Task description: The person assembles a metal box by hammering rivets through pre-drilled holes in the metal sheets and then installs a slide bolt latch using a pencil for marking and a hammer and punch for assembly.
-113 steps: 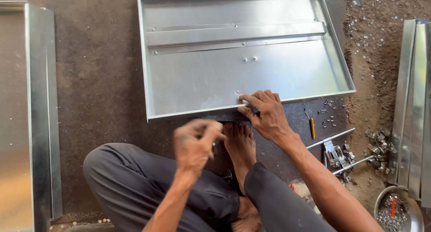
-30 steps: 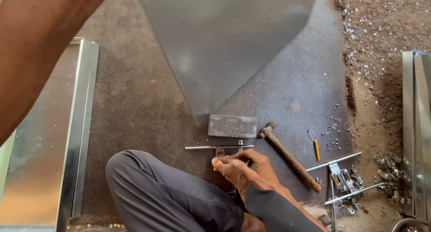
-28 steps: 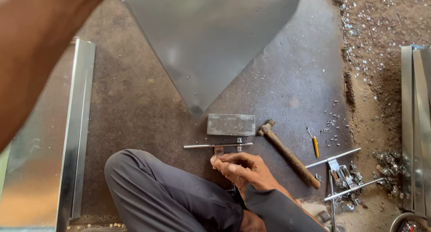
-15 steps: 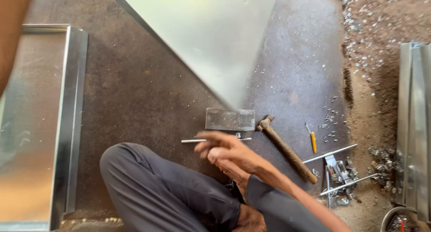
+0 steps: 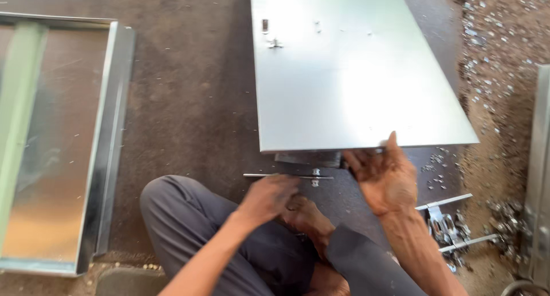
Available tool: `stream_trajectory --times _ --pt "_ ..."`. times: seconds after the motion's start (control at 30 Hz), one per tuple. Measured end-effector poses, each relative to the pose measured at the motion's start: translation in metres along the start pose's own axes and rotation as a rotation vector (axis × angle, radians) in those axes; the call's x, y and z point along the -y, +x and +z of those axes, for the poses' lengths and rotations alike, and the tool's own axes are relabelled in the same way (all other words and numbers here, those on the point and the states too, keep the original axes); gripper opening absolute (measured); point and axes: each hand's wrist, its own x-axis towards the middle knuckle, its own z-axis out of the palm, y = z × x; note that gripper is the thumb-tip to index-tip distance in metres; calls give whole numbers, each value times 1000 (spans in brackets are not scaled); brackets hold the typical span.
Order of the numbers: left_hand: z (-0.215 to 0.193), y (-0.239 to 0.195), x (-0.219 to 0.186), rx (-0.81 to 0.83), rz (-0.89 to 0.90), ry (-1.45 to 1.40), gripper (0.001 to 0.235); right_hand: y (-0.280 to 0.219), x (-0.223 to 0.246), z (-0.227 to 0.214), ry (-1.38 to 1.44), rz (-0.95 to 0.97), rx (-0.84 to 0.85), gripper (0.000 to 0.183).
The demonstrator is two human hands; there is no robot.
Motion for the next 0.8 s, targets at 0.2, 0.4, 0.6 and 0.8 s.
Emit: stream_trajectory --times 0.2,0.4,0.6,0.8 --pt "65 44 12 73 144 420 51 1 19 16 58 -56 9 24" --pt "56 36 10 23 129 481 70 -3 19 9 -75 -140 48 19" --pt "21 10 18 -238 120 365 29 26 -4 -15 -247 -128 -41 24" --pt "-22 -2 37 -97 -96 510 24 16 -27 -63 -139 -62 -59 17"
